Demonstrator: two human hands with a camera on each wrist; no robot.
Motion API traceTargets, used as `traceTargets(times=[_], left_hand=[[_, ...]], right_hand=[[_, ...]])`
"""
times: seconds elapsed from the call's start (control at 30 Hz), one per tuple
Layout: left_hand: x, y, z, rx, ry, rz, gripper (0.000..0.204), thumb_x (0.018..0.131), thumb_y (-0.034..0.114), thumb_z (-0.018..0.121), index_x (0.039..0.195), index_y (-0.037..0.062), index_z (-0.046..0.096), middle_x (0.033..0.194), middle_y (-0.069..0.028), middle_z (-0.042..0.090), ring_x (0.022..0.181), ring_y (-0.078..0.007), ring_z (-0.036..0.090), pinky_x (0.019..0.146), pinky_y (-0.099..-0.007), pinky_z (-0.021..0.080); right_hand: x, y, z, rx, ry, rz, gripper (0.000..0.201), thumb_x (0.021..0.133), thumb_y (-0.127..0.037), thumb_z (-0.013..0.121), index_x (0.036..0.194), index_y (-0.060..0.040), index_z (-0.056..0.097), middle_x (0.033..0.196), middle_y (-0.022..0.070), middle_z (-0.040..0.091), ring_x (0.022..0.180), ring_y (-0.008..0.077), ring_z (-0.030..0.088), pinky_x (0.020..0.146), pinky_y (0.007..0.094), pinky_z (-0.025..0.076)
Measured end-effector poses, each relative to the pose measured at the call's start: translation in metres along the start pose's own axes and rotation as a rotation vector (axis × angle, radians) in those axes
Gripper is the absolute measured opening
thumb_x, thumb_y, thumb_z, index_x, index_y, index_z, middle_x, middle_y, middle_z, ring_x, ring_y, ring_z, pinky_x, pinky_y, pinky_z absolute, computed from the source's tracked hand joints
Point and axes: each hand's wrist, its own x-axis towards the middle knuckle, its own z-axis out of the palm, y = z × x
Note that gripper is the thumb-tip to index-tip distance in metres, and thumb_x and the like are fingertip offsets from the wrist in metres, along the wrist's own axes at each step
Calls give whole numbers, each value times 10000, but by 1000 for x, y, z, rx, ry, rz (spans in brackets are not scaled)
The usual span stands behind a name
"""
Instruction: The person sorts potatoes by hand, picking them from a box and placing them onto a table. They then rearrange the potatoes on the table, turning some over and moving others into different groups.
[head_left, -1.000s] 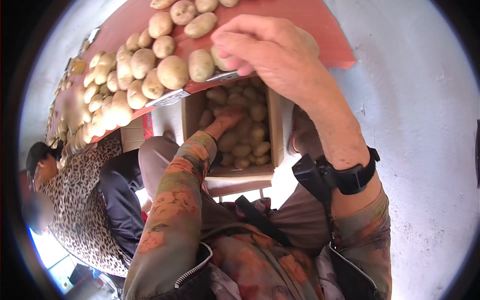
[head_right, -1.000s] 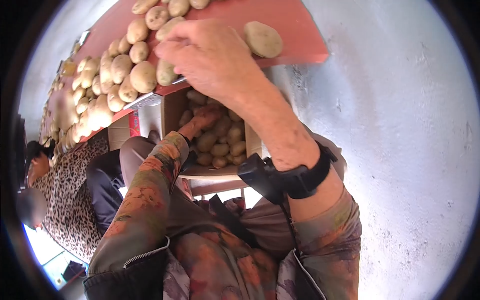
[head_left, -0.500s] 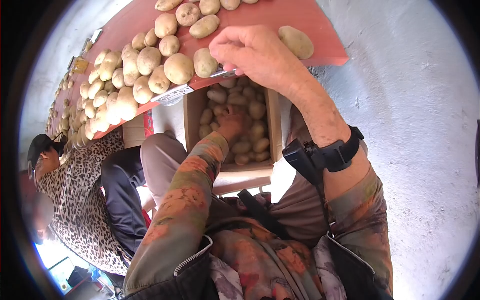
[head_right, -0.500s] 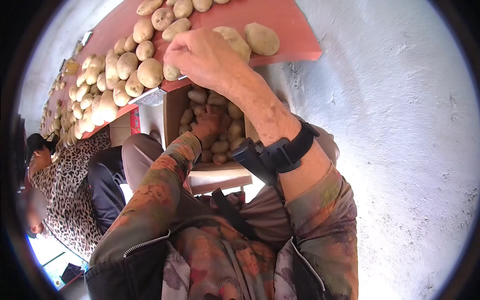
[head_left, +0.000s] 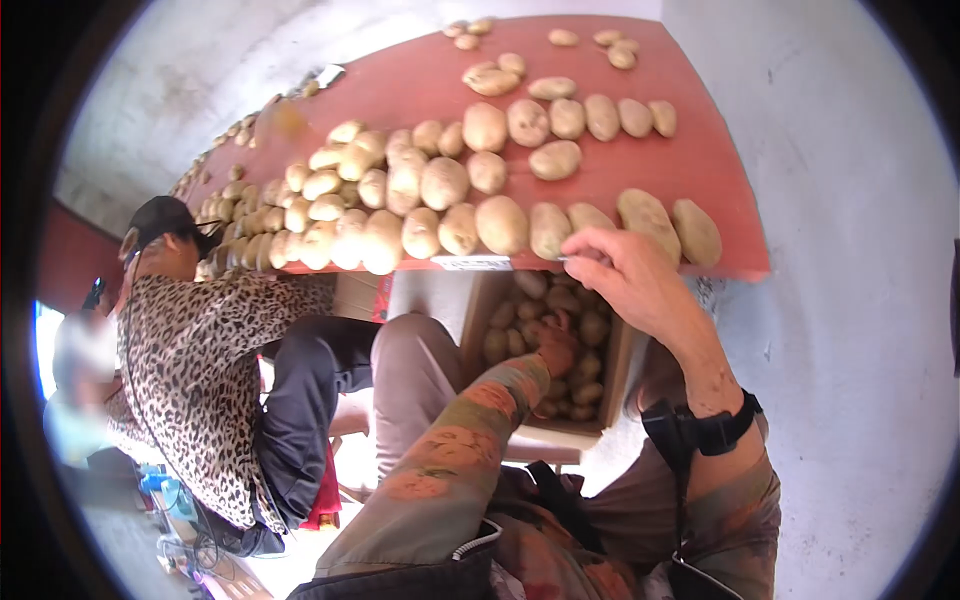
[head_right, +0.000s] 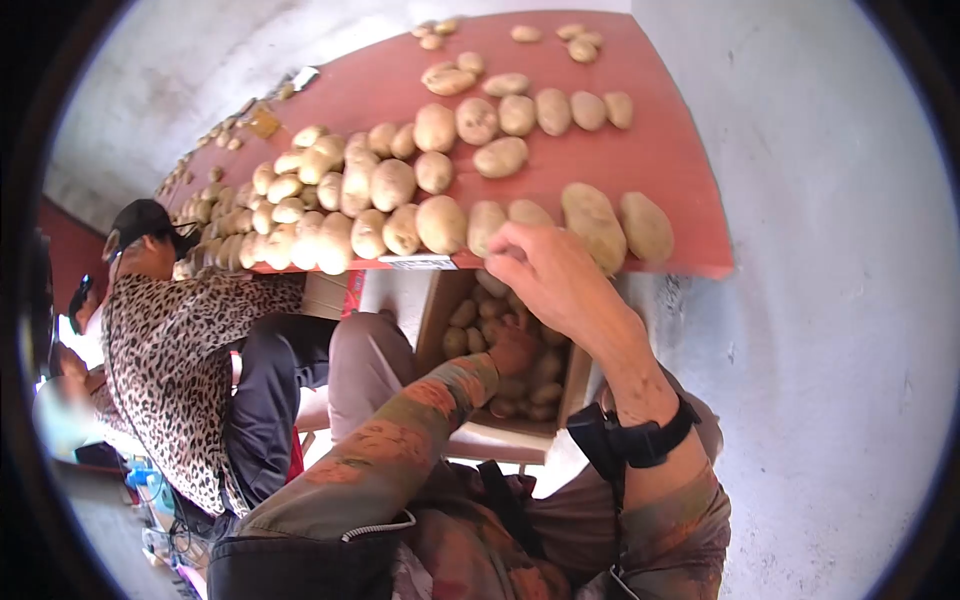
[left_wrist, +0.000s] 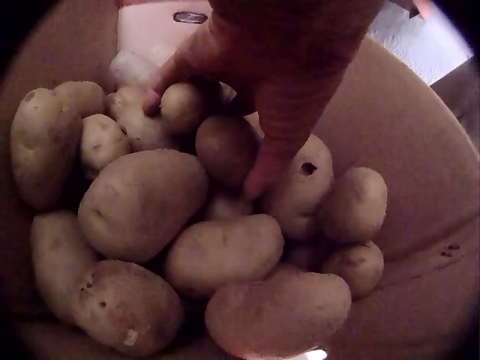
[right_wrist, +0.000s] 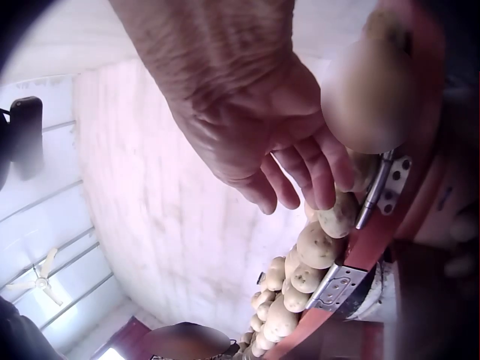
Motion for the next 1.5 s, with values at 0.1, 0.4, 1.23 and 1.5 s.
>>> traceTargets(times=[0.1, 0.4, 1.23, 1.5], left_hand=[[10, -5, 6, -114, -15, 0, 377, 839, 253, 517, 1195, 145, 584, 1424, -163, 246, 1151, -374, 383, 802, -580, 380], [47, -88, 56, -560, -358, 1238, 495, 682, 331, 696, 1134, 162, 591, 1196, -53, 535, 1069, -237, 524, 837, -350, 470], [-177, -104, -118, -2663, -421, 507, 703, 853, 654, 365, 1325, 135, 396, 1192, -127, 535, 1011, -301, 561, 686, -366, 492], [-179, -91, -109, -2652, -399, -64, 346, 879, 320, 535, 1161, 123, 501, 958, -73, 602, 643, -177, 579, 484, -264, 429]], right_hand=[[4, -6, 4, -51, -32, 24, 239, 834, -178, 552, 958, 22, 594, 712, 69, 589, 655, 133, 536, 612, 285, 426], [17, -7, 32, -115, -142, -12, 278, 810, -174, 583, 1012, 16, 587, 802, 97, 633, 708, 149, 569, 657, 288, 446], [-26, -64, 29, -249, -273, -19, 539, 633, -218, 718, 1132, -98, 552, 1051, 148, 551, 986, 311, 551, 853, 359, 446], [-50, -3, -99, -114, 875, 340, 540, 756, -324, 656, 1195, -40, 520, 1094, 185, 601, 1010, 260, 581, 861, 343, 459]])
